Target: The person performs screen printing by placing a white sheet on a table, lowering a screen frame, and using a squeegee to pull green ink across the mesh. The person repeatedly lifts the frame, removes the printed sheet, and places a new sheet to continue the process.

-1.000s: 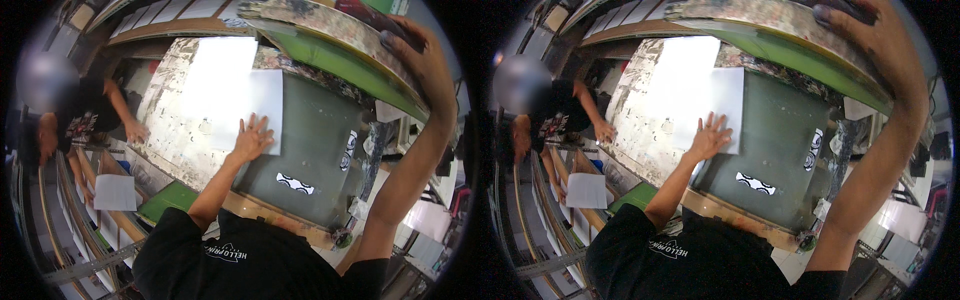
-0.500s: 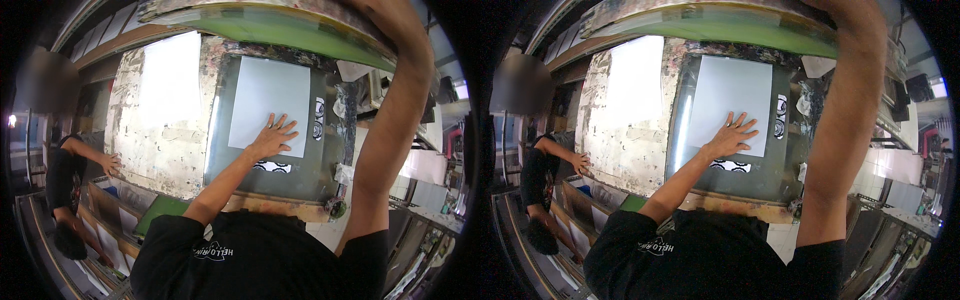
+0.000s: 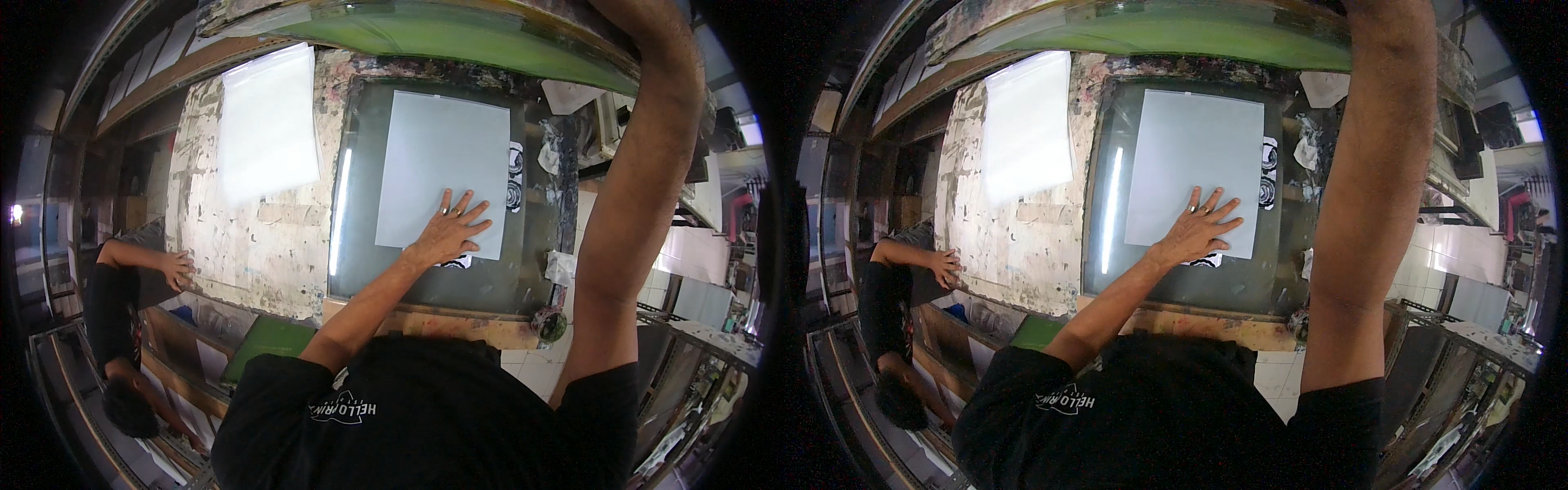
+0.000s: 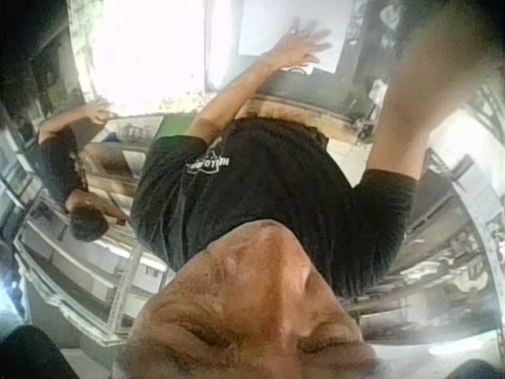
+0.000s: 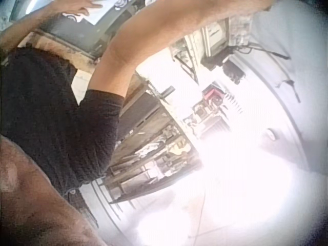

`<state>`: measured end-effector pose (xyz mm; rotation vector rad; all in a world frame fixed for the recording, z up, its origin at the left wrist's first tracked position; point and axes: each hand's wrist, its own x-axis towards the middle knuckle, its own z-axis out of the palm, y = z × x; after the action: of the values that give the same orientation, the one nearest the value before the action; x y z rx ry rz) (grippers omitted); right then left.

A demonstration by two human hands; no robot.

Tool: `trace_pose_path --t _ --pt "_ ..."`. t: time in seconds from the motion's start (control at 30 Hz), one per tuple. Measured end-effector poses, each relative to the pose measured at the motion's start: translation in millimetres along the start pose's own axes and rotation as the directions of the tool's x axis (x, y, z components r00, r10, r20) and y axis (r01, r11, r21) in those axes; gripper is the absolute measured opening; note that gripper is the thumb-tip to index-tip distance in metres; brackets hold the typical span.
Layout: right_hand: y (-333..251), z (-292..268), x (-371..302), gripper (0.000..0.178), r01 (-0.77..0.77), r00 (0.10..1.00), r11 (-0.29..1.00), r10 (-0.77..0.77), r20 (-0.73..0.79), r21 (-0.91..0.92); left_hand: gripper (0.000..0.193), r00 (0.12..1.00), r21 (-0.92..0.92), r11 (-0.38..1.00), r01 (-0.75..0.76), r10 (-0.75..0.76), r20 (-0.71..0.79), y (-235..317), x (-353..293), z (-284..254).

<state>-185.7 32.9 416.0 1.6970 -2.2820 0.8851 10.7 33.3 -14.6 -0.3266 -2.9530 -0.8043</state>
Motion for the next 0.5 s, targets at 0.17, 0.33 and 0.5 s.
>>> trace_pose_path --t 0.17,0.33,0.5 --pt "-6.4 3.8 -7.5 0.044 0.021 0.999 1.000 -0.020 -0.034 0.019 0.062 1.000 0.013 1.000 0.014 -0.015 0.019 3.7 3.5 1.0" --pt "-7.8 2.2 -9.1 0.042 0.010 0.999 1.000 -0.011 -0.050 -0.009 0.065 0.995 0.040 0.999 0.032 -0.035 0.089 6.5 4.2 -3.0" --pt "-18.7 16.5 -24.4 0.043 0.108 0.979 0.990 -0.122 -0.162 -0.094 0.068 0.993 -0.104 0.994 0.017 -0.030 -0.116 0.9 2.5 -25.6"
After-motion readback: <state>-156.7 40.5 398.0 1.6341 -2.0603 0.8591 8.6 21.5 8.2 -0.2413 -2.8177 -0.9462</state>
